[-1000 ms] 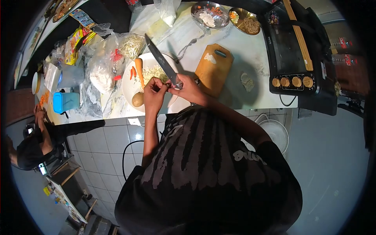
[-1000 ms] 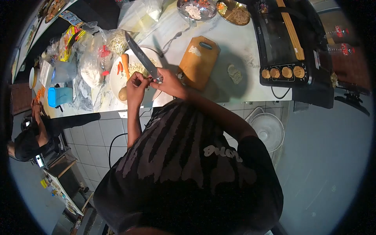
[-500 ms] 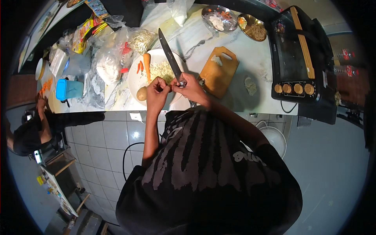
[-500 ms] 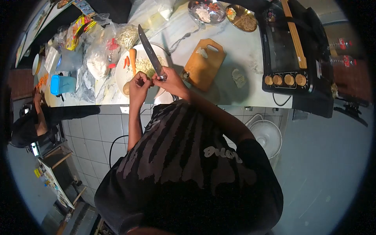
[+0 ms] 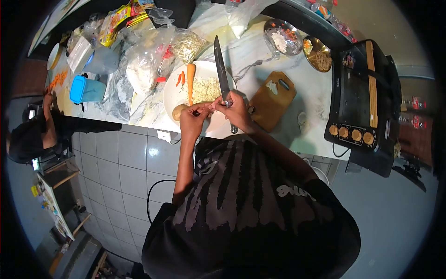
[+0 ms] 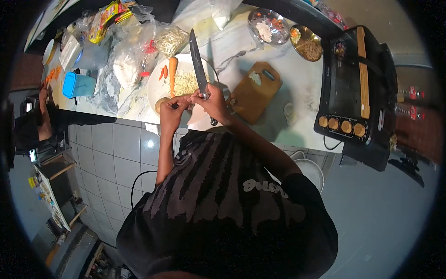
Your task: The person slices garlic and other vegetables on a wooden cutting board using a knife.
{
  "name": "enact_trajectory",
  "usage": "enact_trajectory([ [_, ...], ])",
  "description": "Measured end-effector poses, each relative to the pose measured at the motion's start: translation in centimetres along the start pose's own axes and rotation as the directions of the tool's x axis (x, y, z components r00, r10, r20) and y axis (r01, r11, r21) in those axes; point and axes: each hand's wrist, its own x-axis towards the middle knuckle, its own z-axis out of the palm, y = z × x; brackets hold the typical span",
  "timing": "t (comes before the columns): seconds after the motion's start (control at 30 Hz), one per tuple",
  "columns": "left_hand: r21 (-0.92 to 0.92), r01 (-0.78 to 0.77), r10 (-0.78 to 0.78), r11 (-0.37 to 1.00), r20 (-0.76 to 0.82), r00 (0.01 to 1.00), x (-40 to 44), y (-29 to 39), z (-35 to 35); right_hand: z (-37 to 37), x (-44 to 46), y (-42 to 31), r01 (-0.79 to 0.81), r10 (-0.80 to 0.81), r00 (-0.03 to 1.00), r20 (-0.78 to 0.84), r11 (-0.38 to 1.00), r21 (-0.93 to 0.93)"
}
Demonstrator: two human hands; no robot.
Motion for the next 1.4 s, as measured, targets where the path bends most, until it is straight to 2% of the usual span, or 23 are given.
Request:
enact_trajectory([
  [0.07, -0.027, 0.002, -0.002, 1.0, 0.001, 1.0, 0.4, -0.1, -0.1, -0.2, 0.7, 0.3, 0.0, 0.001, 1.0, 0.011, 1.0, -0.019],
  [0.17, -0.004, -0.042, 0.042, 0.999, -0.012, 0.999, 0.9, -0.2, -0.3, -0.4, 1.9, 0.9, 0.022, -0.029, 0.996, 0.079, 0.996, 0.085],
  [0.23, 0.073, -0.031, 0.033, 0.997, -0.023, 0.999, 1.0, 0.5, -0.4, -0.5, 2.6, 0.8, -0.06, 0.051, 0.991, 0.12, 0.996, 0.064],
  [0.4, 0.096, 0.007, -0.002, 0.995, -0.049, 0.999, 1.1, 0.1, -0.4, 0.4, 2.6, 1.3, -0.106, 0.093, 0.977, 0.192, 0.993, 0.054],
  [0.47, 0.032, -0.034, 0.037, 0.999, -0.091, 0.995, 1.0, -0.8, -0.2, 1.1, 2.3, 2.0, -0.101, 0.077, 0.98, 0.184, 0.987, 0.121],
  [0.6, 0.057, -0.027, 0.039, 0.998, -0.221, 0.974, 0.7, -0.8, -0.1, 1.0, 2.2, 1.4, -0.109, 0.091, 0.984, 0.153, 0.988, 0.111],
  [0.67, 0.122, -0.063, 0.092, 0.991, -0.254, 0.963, 0.6, -0.5, -0.5, 0.5, 2.3, 0.2, 0.03, -0.031, 0.999, 0.023, 0.997, 0.066],
  [0.73, 0.091, -0.108, 0.13, 0.99, -0.279, 0.951, 0.2, 0.7, -0.3, 0.0, 2.8, 0.0, 0.048, -0.048, 0.999, -0.007, 0.997, 0.054],
  [0.8, 0.182, -0.084, 0.135, 0.98, -0.293, 0.946, -0.4, 2.0, -0.2, -0.4, 2.9, -0.2, -0.036, 0.036, 0.999, 0.006, 0.999, -0.019],
  [0.83, 0.186, -0.089, 0.141, 0.979, -0.29, 0.946, -0.9, 3.1, -0.3, -0.4, 2.7, -0.5, -0.031, 0.031, 1.0, 0.002, 0.999, -0.017],
  [0.9, 0.386, -0.01, 0.109, 0.922, -0.235, 0.966, -1.7, 4.5, -0.3, -0.3, 2.2, -0.8, -0.017, 0.018, 0.999, 0.047, 1.0, -0.01],
  [0.93, 0.386, -0.013, 0.108, 0.922, -0.226, 0.968, -2.0, 3.9, -0.2, -0.1, 1.8, -0.7, -0.021, 0.021, 0.999, 0.038, 1.0, -0.01],
  [1.0, 0.605, -0.147, 0.391, 0.783, -0.294, 0.873, -1.7, 1.3, -0.4, 0.4, 1.6, -0.6, -0.062, 0.066, 0.992, 0.107, 0.997, -0.037],
  [1.07, 0.59, -0.195, 0.453, 0.783, -0.326, 0.83, -1.2, -0.8, -0.7, 1.1, 1.5, 0.7, -0.054, 0.05, 0.991, 0.124, 0.998, 0.031],
  [1.13, 0.55, 0.011, 0.252, 0.835, -0.4, 0.881, -2.1, 1.1, -0.1, 1.5, 1.1, 0.7, -0.077, 0.068, 0.988, 0.139, 0.995, 0.062],
  [1.2, 0.575, 0.03, 0.252, 0.818, -0.406, 0.879, -2.4, 1.1, -0.1, 1.1, 0.6, 0.6, 0.037, -0.043, 0.984, 0.175, 0.999, 0.039],
  [1.23, 0.53, -0.002, 0.272, 0.848, -0.432, 0.86, -2.5, 0.9, 0.0, 1.4, 0.9, 1.5, 0.138, -0.13, 0.981, 0.145, 0.989, -0.045],
  [1.27, 0.482, -0.042, 0.294, 0.875, -0.459, 0.839, -1.9, 0.8, 0.2, 1.4, 1.6, 2.4, 0.238, -0.222, 0.967, 0.123, 0.962, -0.135],
  [1.3, 0.423, -0.163, 0.364, 0.891, -0.454, 0.813, -1.9, 1.0, 0.7, 0.8, 1.4, 1.4, 0.228, -0.213, 0.97, 0.115, 0.964, -0.134],
  [1.33, 0.425, -0.088, 0.297, 0.901, -0.456, 0.839, -1.8, 1.7, 0.9, 0.2, 0.6, -0.4, 0.16, -0.163, 0.978, 0.128, 0.986, 0.035],
  [1.37, 0.442, -0.125, 0.338, 0.889, -0.446, 0.828, -1.8, 2.5, 1.8, -0.8, 0.1, -1.6, 0.093, -0.125, 0.981, 0.152, 0.975, 0.199],
  [1.4, 0.46, -0.164, 0.383, 0.873, -0.436, 0.815, -1.8, 3.6, 2.8, -2.0, -0.3, -1.5, 0.079, -0.111, 0.982, 0.152, 0.976, 0.204],
])
